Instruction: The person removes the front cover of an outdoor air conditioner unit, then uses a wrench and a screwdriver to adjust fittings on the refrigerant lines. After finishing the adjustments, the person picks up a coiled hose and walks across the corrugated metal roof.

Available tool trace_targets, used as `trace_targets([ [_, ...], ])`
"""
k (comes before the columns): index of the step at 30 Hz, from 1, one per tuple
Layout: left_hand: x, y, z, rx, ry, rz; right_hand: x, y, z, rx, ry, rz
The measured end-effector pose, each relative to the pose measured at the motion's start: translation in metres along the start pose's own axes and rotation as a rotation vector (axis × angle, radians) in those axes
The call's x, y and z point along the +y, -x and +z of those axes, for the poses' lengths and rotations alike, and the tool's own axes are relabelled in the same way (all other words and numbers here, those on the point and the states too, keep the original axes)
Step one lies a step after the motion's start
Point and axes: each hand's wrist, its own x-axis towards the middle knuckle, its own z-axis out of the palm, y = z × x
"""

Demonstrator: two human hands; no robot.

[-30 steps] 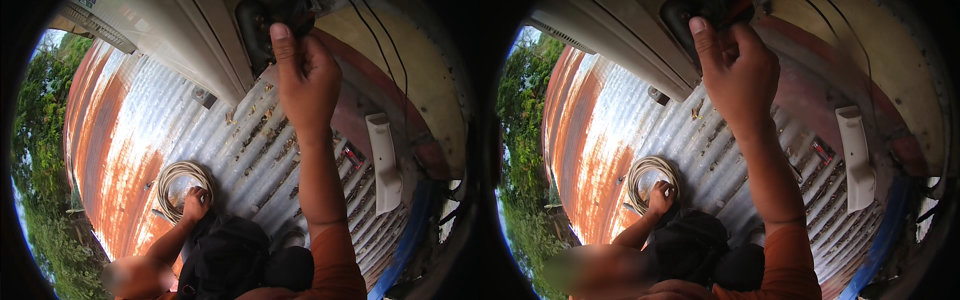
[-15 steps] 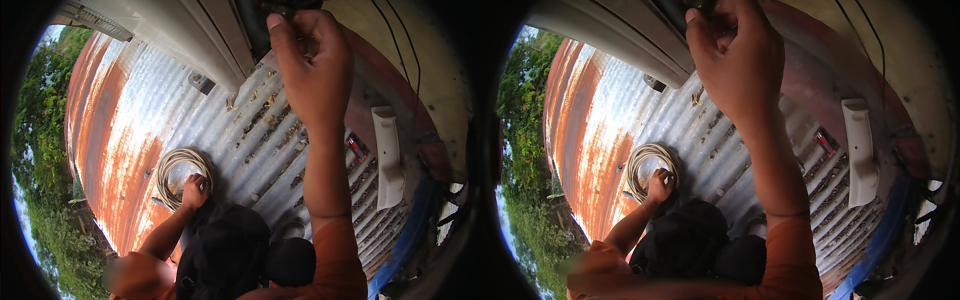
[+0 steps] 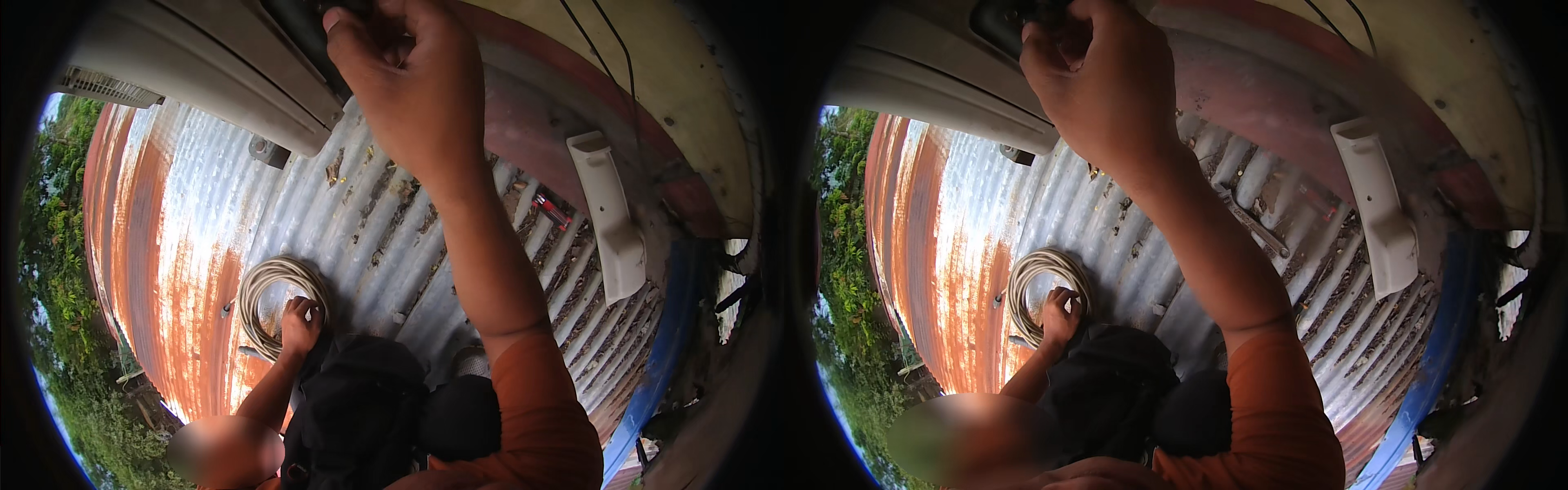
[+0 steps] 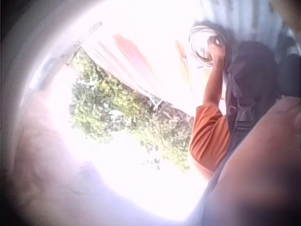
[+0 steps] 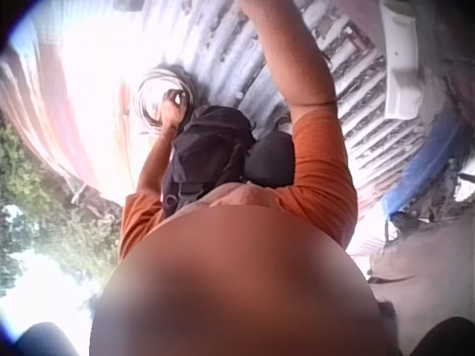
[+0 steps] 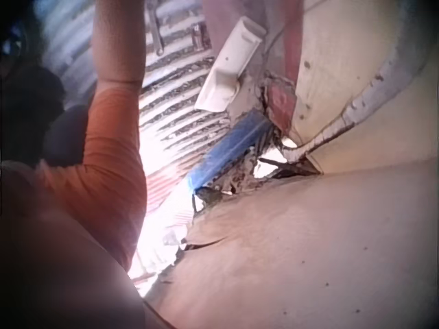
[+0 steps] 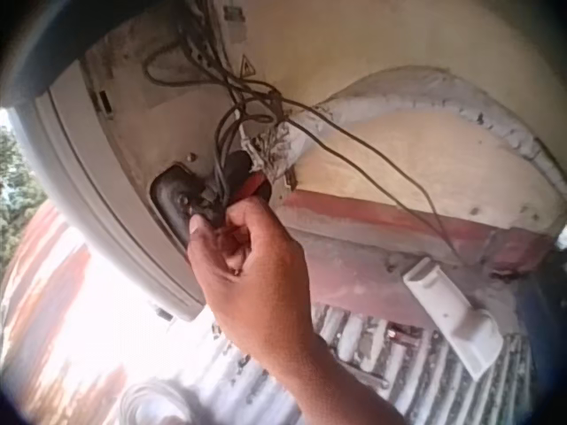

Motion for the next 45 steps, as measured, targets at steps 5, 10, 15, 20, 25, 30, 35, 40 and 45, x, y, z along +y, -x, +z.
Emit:
trace_targets([
  [5, 0.001, -0.001, 0.001, 0.005, -0.014, 0.023, 0.005, 0.001, -0.008, -0.200, 0.078, -0.027],
  [10, 0.002, -0.001, 0.000, -0.015, -0.004, 0.014, 0.019, 0.004, 0.004, 0.006, -0.010, -0.063],
  [15, 0.004, -0.002, -0.002, -0.034, -0.004, 0.024, 0.021, 0.000, -0.002, -0.039, 0.032, -0.039],
  [20, 0.006, -0.001, -0.002, -0.029, 0.004, 0.011, 0.022, -0.001, -0.013, -0.192, -0.002, -0.248],
  [25, 0.004, -0.001, -0.002, -0.022, -0.022, 0.017, 0.027, 0.006, 0.004, 0.027, 0.052, -0.132],
  [30, 0.003, 0.000, -0.002, -0.024, 0.016, 0.018, 0.028, 0.011, 0.007, -0.072, 0.068, -0.019],
  [35, 0.002, 0.000, -0.003, -0.025, 0.008, 0.016, 0.024, 0.011, 0.009, -0.010, 0.057, -0.037],
  [40, 0.001, 0.001, -0.002, -0.027, -0.003, -0.005, 0.022, 0.012, 0.011, 0.028, -0.043, -0.053],
  [45, -0.002, 0.001, -0.001, -0.023, -0.004, 0.001, 0.020, 0.012, 0.008, -0.085, 0.018, 0.046],
])
